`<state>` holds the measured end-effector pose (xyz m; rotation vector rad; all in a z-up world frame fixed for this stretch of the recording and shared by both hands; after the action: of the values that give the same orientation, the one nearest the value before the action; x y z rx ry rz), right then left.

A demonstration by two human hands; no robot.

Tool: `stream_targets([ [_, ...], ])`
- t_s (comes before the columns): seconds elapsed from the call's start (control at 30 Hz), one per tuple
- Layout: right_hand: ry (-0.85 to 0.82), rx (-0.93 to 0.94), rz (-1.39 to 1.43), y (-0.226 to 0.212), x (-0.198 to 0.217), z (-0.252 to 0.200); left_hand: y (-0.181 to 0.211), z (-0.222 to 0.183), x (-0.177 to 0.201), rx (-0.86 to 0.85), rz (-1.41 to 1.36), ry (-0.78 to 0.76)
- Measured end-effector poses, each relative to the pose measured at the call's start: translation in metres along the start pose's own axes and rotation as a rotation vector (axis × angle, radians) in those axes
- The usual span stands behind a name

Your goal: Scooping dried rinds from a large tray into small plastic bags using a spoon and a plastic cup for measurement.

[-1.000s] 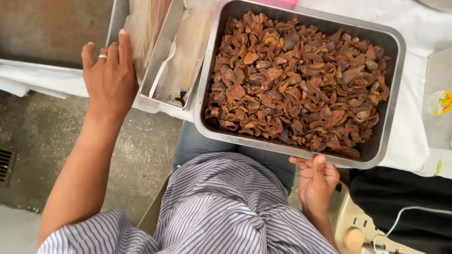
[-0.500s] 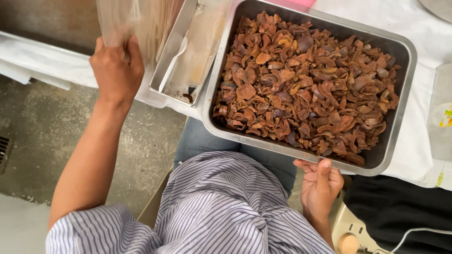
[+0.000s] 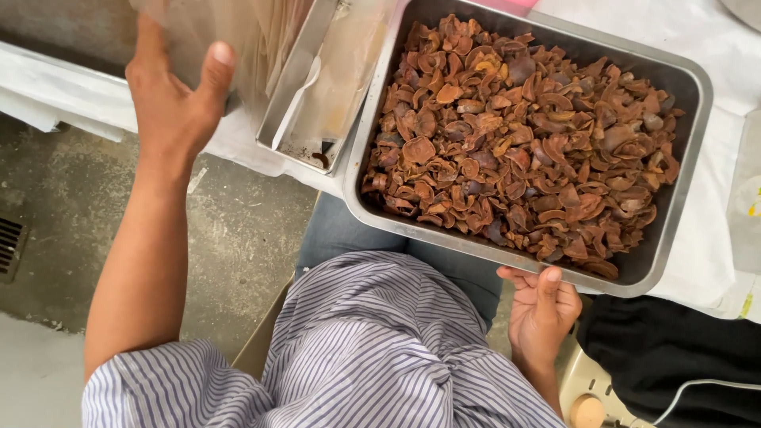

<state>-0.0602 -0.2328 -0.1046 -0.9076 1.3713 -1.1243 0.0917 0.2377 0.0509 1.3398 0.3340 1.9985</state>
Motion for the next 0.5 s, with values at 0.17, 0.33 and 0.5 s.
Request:
stream_targets([
  [0.17,0.006,-0.007,-0.005,-0.001,-0.002,0.0,-0.022,0.01,-0.006,0.103,-0.267,0.034],
  [0.33,0.008,-0.023,-0.004,0.0,0.0,-0.001,-0.023,0.014,-0.008,0.198,-0.262,-0.082],
  [0.5,0.01,0.006,0.005,0.005,0.003,0.0,-0.038,0.025,-0.003,0.27,-0.245,-0.208],
])
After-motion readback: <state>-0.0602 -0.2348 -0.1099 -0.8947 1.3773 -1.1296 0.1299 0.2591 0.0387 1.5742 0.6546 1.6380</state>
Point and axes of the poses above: each hand's wrist, its own z-axis towards the middle knuckle, its own x-axis out of the back of the hand, y = z × x, the point moved 6 cm from there along z, towards the middle knuckle, and after that the axes turned 14 degrees about -y, right-handed, at the moved point
